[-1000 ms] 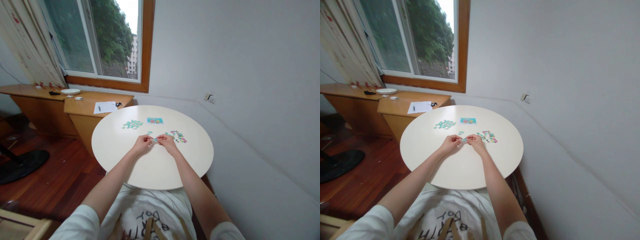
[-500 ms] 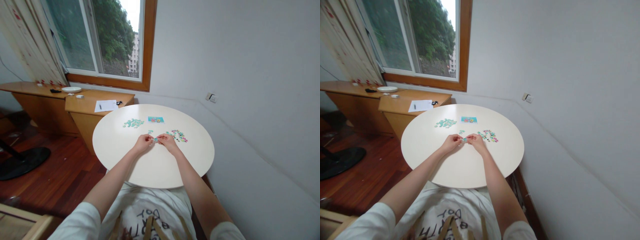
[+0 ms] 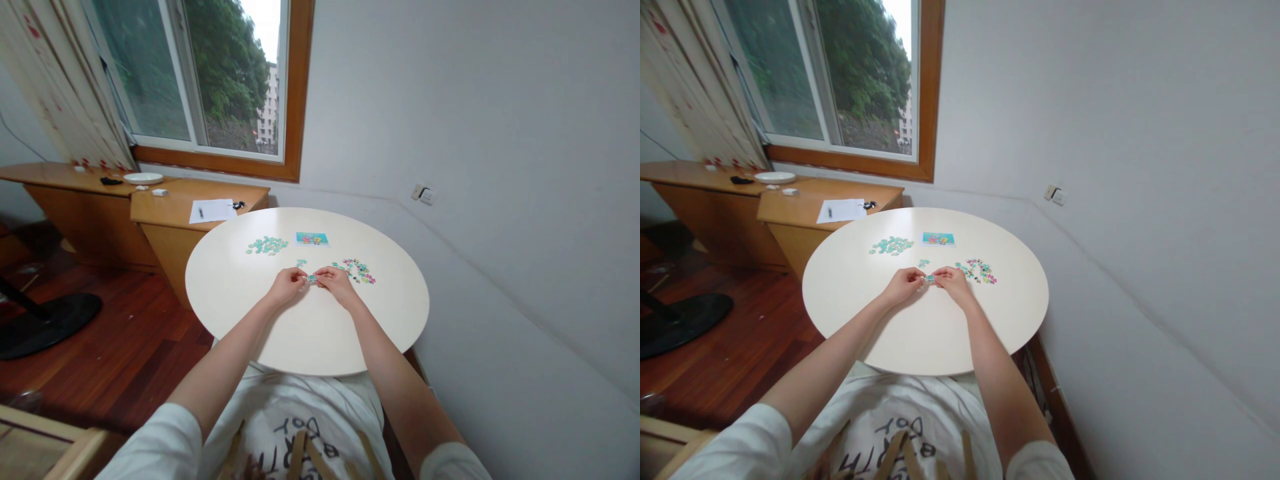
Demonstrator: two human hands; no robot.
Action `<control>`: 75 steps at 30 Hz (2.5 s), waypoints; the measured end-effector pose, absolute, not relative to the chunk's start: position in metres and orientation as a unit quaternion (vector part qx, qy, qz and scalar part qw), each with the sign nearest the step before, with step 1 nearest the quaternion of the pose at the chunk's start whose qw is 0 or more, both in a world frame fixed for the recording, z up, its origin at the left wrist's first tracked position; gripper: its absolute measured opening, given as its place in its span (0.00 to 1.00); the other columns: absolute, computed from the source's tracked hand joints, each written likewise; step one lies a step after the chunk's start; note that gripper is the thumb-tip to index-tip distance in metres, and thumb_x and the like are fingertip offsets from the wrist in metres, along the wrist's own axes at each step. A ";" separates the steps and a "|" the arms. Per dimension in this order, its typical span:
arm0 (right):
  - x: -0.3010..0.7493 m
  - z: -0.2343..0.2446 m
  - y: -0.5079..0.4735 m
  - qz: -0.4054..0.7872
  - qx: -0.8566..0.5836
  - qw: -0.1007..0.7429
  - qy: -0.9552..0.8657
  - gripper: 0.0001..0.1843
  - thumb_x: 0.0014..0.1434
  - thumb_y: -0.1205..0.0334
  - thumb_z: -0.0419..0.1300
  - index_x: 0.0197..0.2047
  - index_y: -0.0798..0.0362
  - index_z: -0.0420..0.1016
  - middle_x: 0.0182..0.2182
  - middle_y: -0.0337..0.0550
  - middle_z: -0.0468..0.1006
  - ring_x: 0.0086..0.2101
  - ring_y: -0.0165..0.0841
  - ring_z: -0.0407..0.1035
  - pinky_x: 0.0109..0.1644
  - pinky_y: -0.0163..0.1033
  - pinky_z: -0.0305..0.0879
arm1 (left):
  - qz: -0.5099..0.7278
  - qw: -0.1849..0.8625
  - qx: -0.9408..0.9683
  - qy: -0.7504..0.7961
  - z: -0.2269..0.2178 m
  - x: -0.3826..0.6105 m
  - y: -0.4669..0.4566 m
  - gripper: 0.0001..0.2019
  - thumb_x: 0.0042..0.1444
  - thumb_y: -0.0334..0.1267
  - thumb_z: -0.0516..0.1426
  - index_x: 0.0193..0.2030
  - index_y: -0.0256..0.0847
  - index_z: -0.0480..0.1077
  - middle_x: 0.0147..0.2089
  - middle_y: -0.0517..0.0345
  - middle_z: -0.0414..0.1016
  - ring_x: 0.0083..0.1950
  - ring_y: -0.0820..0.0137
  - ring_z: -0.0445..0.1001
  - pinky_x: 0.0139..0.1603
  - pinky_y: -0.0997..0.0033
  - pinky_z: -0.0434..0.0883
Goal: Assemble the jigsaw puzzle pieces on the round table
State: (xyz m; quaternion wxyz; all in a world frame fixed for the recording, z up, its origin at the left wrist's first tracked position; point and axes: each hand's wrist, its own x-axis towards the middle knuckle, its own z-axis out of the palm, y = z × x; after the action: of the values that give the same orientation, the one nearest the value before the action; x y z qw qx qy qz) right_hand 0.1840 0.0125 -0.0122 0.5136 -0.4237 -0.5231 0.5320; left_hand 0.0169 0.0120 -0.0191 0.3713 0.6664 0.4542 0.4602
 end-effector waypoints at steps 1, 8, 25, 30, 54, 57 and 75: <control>0.184 -0.013 0.013 0.531 -0.422 0.514 -0.525 0.14 0.34 0.60 0.70 0.26 0.56 0.75 0.20 0.37 0.74 0.23 0.26 0.67 0.31 0.34 0.65 | 0.459 0.367 0.668 0.456 -0.019 0.017 0.012 0.08 0.43 0.32 0.54 0.29 0.33 0.73 0.21 0.60 0.70 0.23 0.75 0.65 0.26 0.75 0.61; 0.184 -0.013 0.014 0.534 -0.420 0.513 -0.525 0.13 0.34 0.60 0.69 0.26 0.55 0.75 0.20 0.36 0.74 0.23 0.25 0.67 0.31 0.34 0.65 | 0.457 0.355 0.672 0.462 -0.016 0.017 0.010 0.08 0.43 0.31 0.54 0.29 0.33 0.73 0.20 0.62 0.69 0.22 0.75 0.64 0.26 0.75 0.60; 0.184 -0.013 0.013 0.546 -0.414 0.495 -0.535 0.14 0.34 0.60 0.70 0.26 0.55 0.75 0.21 0.37 0.75 0.23 0.26 0.68 0.32 0.34 0.66 | 0.452 0.352 0.681 0.456 -0.016 0.016 0.011 0.10 0.45 0.41 0.57 0.26 0.34 0.71 0.17 0.65 0.63 0.20 0.77 0.57 0.23 0.76 0.54; 0.185 -0.015 0.014 0.544 -0.408 0.488 -0.547 0.14 0.35 0.59 0.70 0.27 0.55 0.75 0.21 0.37 0.75 0.24 0.26 0.68 0.32 0.35 0.65 | 0.436 0.353 0.687 0.462 -0.014 0.016 0.010 0.10 0.44 0.41 0.57 0.25 0.35 0.71 0.16 0.66 0.60 0.21 0.77 0.56 0.23 0.75 0.53; 0.185 -0.014 0.012 0.529 -0.416 0.469 -0.572 0.19 0.32 0.54 0.71 0.28 0.55 0.76 0.22 0.39 0.76 0.24 0.28 0.68 0.30 0.34 0.65 | 0.437 0.383 0.675 0.455 -0.012 0.015 0.009 0.09 0.42 0.40 0.57 0.23 0.35 0.71 0.17 0.65 0.61 0.21 0.77 0.56 0.24 0.75 0.52; 0.184 -0.013 0.012 0.527 -0.418 0.475 -0.568 0.19 0.31 0.54 0.71 0.27 0.55 0.76 0.21 0.38 0.76 0.24 0.27 0.68 0.28 0.34 0.63 | 0.442 0.375 0.670 0.464 -0.010 0.015 0.008 0.08 0.42 0.39 0.57 0.22 0.36 0.70 0.16 0.66 0.60 0.21 0.77 0.55 0.24 0.75 0.51; 0.184 -0.012 0.011 0.538 -0.423 0.474 -0.553 0.15 0.33 0.58 0.70 0.25 0.55 0.75 0.21 0.37 0.75 0.24 0.26 0.67 0.32 0.34 0.63 | 0.596 0.492 0.463 0.435 -0.005 0.007 0.014 0.16 0.36 0.48 0.63 0.23 0.36 0.69 0.17 0.65 0.60 0.21 0.79 0.56 0.22 0.75 0.54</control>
State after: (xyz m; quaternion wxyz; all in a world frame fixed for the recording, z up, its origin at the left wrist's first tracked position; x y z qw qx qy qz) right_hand 0.1836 0.0114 -0.0120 0.4745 -0.4231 -0.5534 0.5381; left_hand 0.0067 0.0144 -0.0049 0.4917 0.4628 0.4347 0.5959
